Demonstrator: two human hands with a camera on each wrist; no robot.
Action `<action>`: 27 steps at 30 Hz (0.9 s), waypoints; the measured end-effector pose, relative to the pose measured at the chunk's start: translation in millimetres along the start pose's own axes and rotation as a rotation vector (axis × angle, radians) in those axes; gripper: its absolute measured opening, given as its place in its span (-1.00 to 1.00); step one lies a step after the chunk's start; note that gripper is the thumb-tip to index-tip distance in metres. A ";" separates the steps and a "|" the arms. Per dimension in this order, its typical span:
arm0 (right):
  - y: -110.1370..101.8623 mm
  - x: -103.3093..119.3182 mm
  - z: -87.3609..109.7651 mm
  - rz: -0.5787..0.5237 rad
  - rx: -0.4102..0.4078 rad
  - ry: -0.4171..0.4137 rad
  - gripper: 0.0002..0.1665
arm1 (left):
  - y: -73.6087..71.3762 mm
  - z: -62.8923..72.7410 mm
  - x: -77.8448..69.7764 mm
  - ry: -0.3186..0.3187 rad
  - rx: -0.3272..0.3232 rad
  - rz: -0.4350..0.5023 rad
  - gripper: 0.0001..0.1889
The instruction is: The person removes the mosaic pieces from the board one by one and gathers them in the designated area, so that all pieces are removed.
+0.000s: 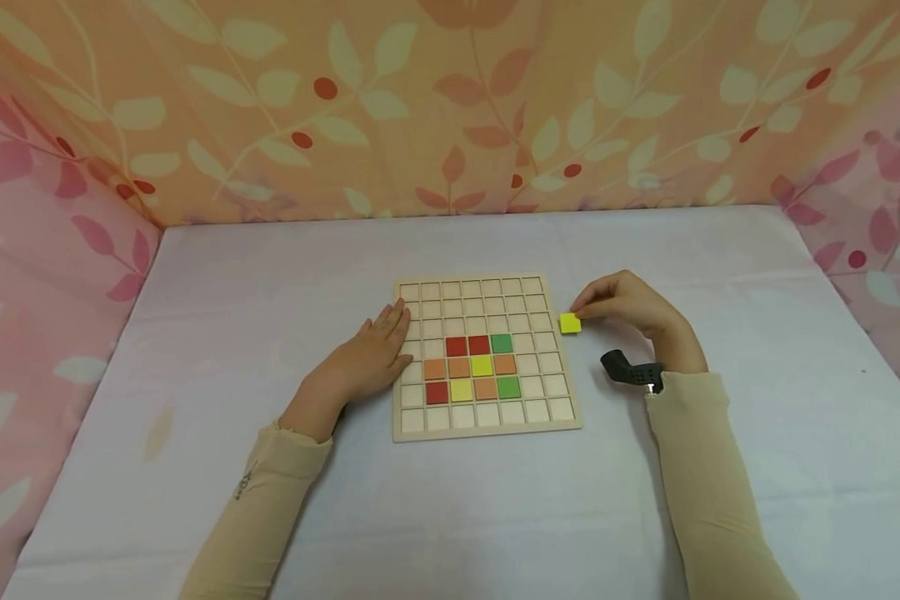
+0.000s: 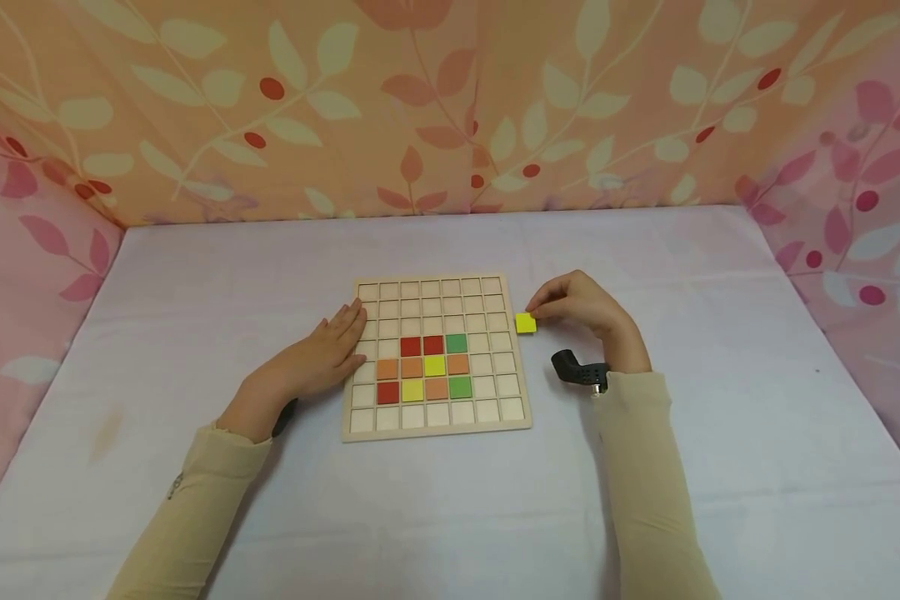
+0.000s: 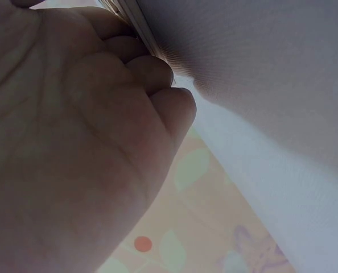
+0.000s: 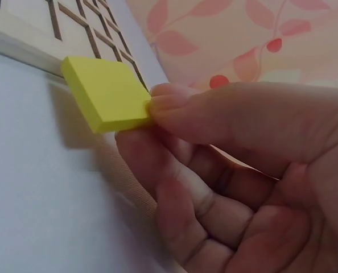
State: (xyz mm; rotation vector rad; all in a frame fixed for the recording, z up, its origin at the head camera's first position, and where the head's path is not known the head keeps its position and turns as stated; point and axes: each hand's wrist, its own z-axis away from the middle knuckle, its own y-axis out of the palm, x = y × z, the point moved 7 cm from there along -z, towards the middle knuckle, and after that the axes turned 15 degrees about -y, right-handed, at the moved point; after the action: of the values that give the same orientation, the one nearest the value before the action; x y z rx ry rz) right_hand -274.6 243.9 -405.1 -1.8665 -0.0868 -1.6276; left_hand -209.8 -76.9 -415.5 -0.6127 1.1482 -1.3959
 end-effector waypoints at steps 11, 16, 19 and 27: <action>4.7 -6.9 -2.4 -0.013 0.013 0.041 -0.78 | 0.0 0.2 0.5 -0.007 -0.002 0.018 -0.29; 5.9 -8.1 -3.2 -0.016 0.006 0.057 -0.77 | 0.6 0.5 1.3 -0.006 -0.007 0.020 -0.29; 5.4 -7.6 -3.2 0.007 0.002 0.055 -0.77 | 1.1 0.6 1.9 -0.004 -0.012 0.019 -0.29; 4.0 -5.7 -1.7 -0.013 0.001 0.064 -0.73 | 2.0 -0.4 3.6 -0.007 -0.017 0.017 -0.28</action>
State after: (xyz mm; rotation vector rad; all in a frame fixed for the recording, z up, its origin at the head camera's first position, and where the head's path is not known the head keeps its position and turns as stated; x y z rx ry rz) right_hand -275.5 241.9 -411.9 -1.8150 -0.0719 -1.6947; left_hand -210.0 -79.9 -418.3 -0.6187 1.1582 -1.3700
